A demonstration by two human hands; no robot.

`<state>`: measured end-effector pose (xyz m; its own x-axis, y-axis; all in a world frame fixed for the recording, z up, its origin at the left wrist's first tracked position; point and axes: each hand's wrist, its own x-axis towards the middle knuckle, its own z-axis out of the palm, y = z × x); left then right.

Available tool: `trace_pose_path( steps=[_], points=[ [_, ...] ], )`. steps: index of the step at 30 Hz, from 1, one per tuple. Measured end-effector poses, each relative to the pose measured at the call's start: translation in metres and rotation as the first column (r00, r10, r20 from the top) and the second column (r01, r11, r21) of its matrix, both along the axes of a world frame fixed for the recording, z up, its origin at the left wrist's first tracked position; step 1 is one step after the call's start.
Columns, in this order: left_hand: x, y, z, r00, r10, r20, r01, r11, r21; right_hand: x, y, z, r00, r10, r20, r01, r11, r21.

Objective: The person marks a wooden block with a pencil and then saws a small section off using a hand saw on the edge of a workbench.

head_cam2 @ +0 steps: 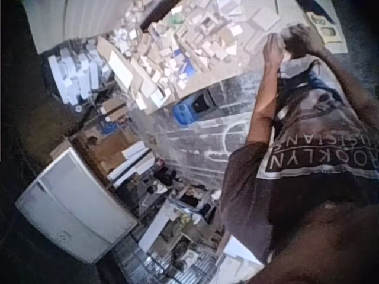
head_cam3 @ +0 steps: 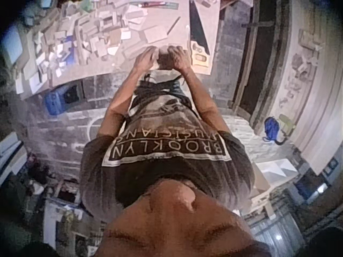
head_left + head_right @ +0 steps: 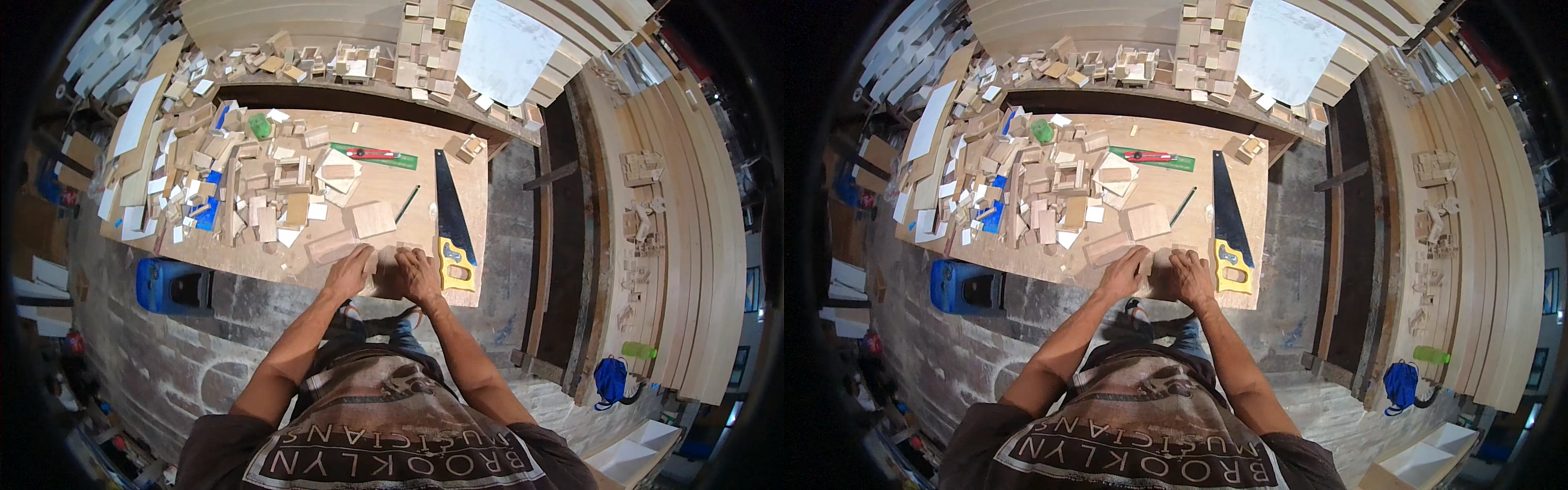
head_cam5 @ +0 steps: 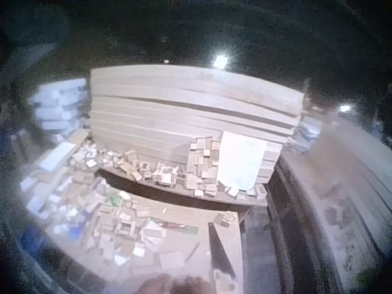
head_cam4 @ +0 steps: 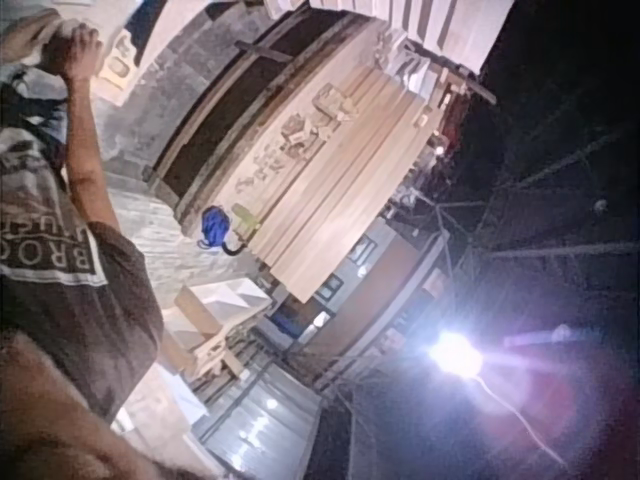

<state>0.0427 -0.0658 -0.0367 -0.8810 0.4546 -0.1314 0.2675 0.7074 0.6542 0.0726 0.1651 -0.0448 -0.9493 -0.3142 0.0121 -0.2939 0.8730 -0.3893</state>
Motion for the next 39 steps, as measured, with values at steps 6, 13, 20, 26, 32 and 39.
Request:
trace_pose_path(
  steps=[6,13,20,26,32,39],
  points=[
    [0.003,0.004,0.003,0.999,0.034,0.017,-0.034,0.999,-0.02,0.0,0.001,0.009,0.999,-0.028,0.031,0.028,1.0,-0.01],
    [0.003,0.007,-0.009,0.999,0.026,0.023,-0.026,1.0,-0.009,-0.005,-0.002,0.008,0.993,-0.056,0.104,0.058,0.998,-0.015],
    [0.007,0.006,-0.005,1.0,0.012,-0.027,-0.012,1.0,-0.015,-0.004,-0.006,0.016,0.999,-0.012,0.045,0.009,0.998,0.057],
    [0.017,-0.02,0.01,0.988,0.116,-0.102,-0.112,0.993,0.041,-0.004,-0.01,0.033,0.994,-0.078,0.075,0.074,0.996,0.054],
    [0.029,-0.069,0.009,0.829,0.539,-0.147,-0.527,0.842,0.113,-0.005,0.009,0.024,0.979,-0.151,0.135,0.12,0.97,0.211],
    [0.032,-0.104,-0.009,0.727,0.682,-0.072,-0.674,0.73,0.112,-0.023,0.011,0.02,0.96,-0.218,0.174,0.178,0.959,0.222]
  ],
)
